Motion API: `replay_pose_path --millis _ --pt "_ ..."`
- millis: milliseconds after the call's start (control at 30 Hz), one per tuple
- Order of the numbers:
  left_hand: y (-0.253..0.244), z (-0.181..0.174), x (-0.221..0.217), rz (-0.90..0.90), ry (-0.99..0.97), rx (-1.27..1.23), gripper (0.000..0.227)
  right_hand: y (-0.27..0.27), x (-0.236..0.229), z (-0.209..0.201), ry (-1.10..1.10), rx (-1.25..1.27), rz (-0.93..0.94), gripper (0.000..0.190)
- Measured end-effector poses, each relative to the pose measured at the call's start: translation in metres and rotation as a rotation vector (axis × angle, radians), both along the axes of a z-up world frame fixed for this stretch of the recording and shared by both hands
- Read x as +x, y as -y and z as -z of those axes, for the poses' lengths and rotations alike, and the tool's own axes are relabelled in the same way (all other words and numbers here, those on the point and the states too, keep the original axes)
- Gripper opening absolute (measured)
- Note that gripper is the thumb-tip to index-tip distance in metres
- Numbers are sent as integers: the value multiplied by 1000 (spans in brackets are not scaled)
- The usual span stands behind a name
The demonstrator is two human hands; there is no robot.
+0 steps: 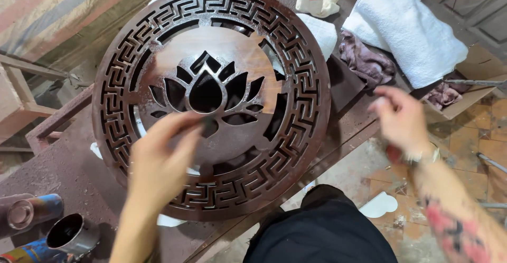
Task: Cleaning a wooden decorative panel and applying a stain or finish coat using a cloth.
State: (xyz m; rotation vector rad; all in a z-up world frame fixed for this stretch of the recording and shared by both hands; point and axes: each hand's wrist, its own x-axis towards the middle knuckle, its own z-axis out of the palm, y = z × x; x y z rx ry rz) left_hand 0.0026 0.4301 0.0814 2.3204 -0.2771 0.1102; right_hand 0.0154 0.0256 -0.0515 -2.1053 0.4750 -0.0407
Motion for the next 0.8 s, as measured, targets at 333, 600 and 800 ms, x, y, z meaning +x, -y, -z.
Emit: replay_pose_path --millis 333,600,800 --pt "-328 287 -231 -870 -154 -353 37 133 129 81 125 -604 -202 34" --pt "-131 184 -195 -1397 -171 -667 21 184 234 158 29 -843 -509 59" --pt "-97 172 -183 -1394 -238 -772 24 164 247 156 -384 -877 -513 40"
